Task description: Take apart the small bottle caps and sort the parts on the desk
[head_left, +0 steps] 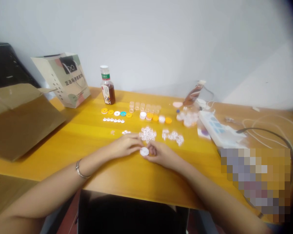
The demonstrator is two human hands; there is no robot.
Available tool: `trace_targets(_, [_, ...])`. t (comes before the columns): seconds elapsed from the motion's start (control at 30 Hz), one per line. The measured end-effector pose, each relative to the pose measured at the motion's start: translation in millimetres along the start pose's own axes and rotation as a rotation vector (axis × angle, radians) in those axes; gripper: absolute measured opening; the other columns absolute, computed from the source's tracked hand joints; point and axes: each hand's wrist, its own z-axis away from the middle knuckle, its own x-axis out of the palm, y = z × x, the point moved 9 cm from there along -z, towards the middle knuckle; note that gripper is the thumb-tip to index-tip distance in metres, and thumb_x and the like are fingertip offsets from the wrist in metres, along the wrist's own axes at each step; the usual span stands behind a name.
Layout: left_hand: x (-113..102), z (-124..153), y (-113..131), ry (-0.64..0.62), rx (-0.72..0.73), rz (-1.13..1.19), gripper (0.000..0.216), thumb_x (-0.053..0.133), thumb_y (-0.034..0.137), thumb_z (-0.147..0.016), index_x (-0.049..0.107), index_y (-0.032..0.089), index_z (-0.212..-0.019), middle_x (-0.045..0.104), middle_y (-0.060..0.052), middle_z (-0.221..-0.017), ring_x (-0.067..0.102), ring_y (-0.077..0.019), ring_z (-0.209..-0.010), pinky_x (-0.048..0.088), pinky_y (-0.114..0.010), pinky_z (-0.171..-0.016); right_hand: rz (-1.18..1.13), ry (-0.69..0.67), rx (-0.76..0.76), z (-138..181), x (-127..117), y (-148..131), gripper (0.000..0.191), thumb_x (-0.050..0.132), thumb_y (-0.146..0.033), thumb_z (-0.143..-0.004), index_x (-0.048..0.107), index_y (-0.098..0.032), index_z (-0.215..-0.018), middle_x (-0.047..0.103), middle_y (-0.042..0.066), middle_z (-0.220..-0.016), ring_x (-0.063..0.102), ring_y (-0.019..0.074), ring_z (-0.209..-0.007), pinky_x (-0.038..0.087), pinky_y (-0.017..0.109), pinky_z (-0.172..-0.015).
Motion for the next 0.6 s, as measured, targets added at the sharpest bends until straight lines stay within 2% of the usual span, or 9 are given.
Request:
trace_targets(0.13, [15,-4,11,-0.042,0.052,-0.061,0.015,0.05,0.023,-0.085,0.063,0.017,-0.09,0.06,-0.004,-0.087,0.054,-0.0135,-0.082,0.041,-0.025,-0.074,-0.025,-0.01,-0.009,-2,2,2,0.018,0.062,-0.028,-0.071,0.051,-0.018,-0.081,0.043,-0.007,-0.057,0.04,0.0069,-0.05,0.029,0.02,-0.049])
trace_targets(0.4, [19,-8,12,-0.004,0.094,-0.247,0.019,0.048,0.03,-0.087,0.063,0.019,-0.086,0.06,-0.003,-0.086,0.053,-0.0147,-0.083,0.036,-0.027,-0.073,-0.091,-0.034,-0.023,-5,3,3,0.02,0.063,-0.032,-0.072,0.05,-0.018,-0.08,0.043,-0.007,-0.057,0.039,0.0071,-0.05,0.03,0.02,-0.048])
trace_targets(0.6, [23,-5,26,0.001,0.225,-0.479,0.024,0.04,0.027,-0.091,0.06,0.018,-0.081,0.062,-0.003,-0.087,0.051,-0.0152,-0.083,0.03,-0.03,-0.07,-0.087,-0.03,-0.008,-6,2,3,0.022,0.064,-0.03,-0.07,0.045,-0.018,-0.072,0.042,-0.007,-0.056,0.038,0.007,-0.049,0.03,0.02,-0.048])
